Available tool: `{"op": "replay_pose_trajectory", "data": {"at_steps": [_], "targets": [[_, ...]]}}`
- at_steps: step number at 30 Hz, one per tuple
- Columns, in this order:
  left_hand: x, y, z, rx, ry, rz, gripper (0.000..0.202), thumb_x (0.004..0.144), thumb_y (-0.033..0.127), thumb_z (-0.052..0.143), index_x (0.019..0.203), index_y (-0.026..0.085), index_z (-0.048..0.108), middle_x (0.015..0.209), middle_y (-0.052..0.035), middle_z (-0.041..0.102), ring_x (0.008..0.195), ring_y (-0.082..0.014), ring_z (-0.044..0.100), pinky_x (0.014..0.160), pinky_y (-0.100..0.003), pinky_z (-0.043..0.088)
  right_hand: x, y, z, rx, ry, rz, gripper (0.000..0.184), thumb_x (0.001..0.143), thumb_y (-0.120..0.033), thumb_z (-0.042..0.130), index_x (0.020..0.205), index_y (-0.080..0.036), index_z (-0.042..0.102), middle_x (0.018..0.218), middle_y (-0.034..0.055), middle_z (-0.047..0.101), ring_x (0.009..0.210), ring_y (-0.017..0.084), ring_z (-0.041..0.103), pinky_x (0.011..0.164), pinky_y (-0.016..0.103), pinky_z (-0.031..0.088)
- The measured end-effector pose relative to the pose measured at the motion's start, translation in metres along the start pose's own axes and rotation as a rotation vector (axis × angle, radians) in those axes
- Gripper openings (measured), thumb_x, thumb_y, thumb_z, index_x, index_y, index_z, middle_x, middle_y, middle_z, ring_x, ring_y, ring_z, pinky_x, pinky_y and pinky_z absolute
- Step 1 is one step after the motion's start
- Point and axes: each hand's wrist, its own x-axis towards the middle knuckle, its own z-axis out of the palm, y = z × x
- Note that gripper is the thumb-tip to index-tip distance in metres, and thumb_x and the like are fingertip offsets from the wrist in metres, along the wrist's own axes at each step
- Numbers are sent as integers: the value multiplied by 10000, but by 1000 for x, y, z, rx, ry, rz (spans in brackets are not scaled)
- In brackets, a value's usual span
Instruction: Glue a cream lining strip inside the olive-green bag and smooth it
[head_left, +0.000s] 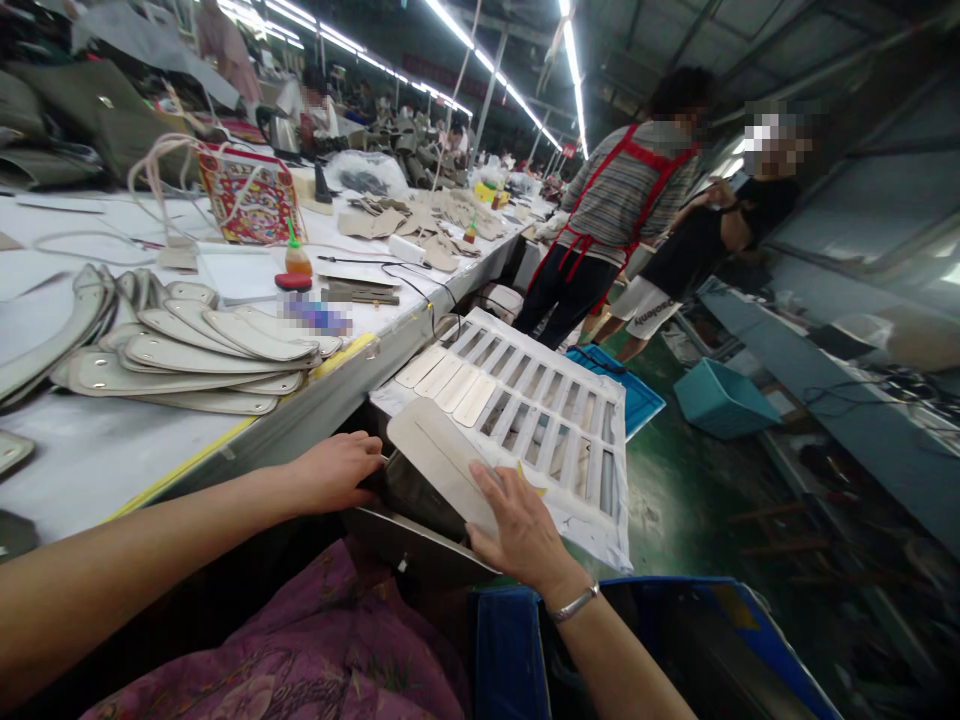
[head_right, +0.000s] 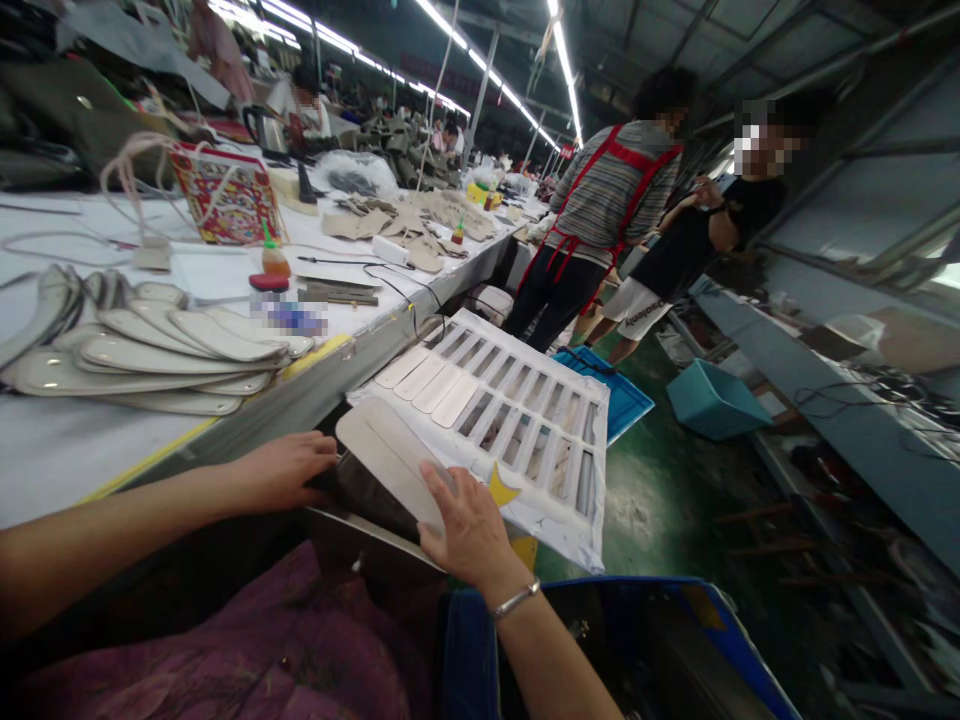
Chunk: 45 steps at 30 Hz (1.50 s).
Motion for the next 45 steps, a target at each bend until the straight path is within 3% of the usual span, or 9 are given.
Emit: {"op": "replay_pose_trajectory", "data": {"at_steps": [4,9,13,19,24,31,36,40,45], "targets": [[-19,-9,1,-50,130,-28,304,764,414,576,965,196,646,979,-68,538,942,-219,519,847,-319,408,7,-4,15,-149,86,-68,837,722,-487,626,1406,-157,276,1109,141,455,987,279,433,834,435,435],[-40,-12,23,-330,304,-354,440,745,497,564,1037,170,528,938,-54,556,838,-196,550,756,-302,435,19,-14,26,-302,147,-179,742,791,-423,571,1410,-153,262,1030,132,491,852,252,453,702,389,435],[-43,-8,38,-495,199,-524,510,783,568,467,1095,164,454,852,-55,608,763,-212,582,686,-307,437,12,-6,24,-431,232,-291,686,797,-335,564,1396,-165,276,1039,138,493,809,246,452,655,374,411],[-31,-12,33,-462,129,-515,445,740,445,545,1103,197,477,885,-57,641,816,-237,610,715,-317,441,5,2,23,-553,236,-192,722,787,-308,583,1399,-124,248,1038,158,506,778,248,451,624,383,392],[-27,-19,32,-533,77,-484,408,731,422,552,1065,193,506,880,-36,637,738,-194,625,639,-264,467,1,-15,31,-582,295,-262,642,795,-246,562,1367,-106,306,1009,152,528,732,230,439,566,360,352],[-25,-22,29,-639,-56,-494,553,632,386,643,1124,207,466,857,-21,622,473,-127,562,385,-195,397,2,-19,37,-545,244,-290,619,779,-238,562,1350,-121,356,1021,141,542,729,218,435,562,352,351],[-23,-21,26,-693,-84,-542,369,709,269,500,1063,164,511,670,-14,609,396,-143,551,347,-213,414,9,-17,36,-449,125,-347,747,732,-347,638,1386,-168,325,1035,147,518,753,230,456,575,348,400],[-25,-16,31,-830,-21,-595,430,706,196,444,1130,161,509,537,29,556,371,-129,525,329,-197,409,2,-11,31,-385,-13,-333,846,688,-385,689,1411,-206,288,999,132,507,739,216,469,597,342,444],[-26,-15,39,-1087,71,-700,556,666,168,452,1220,130,482,416,66,469,309,-94,422,294,-156,322,4,-7,26,-303,-101,-377,747,761,-448,605,1403,-208,308,969,129,493,735,208,485,597,330,466]]}}
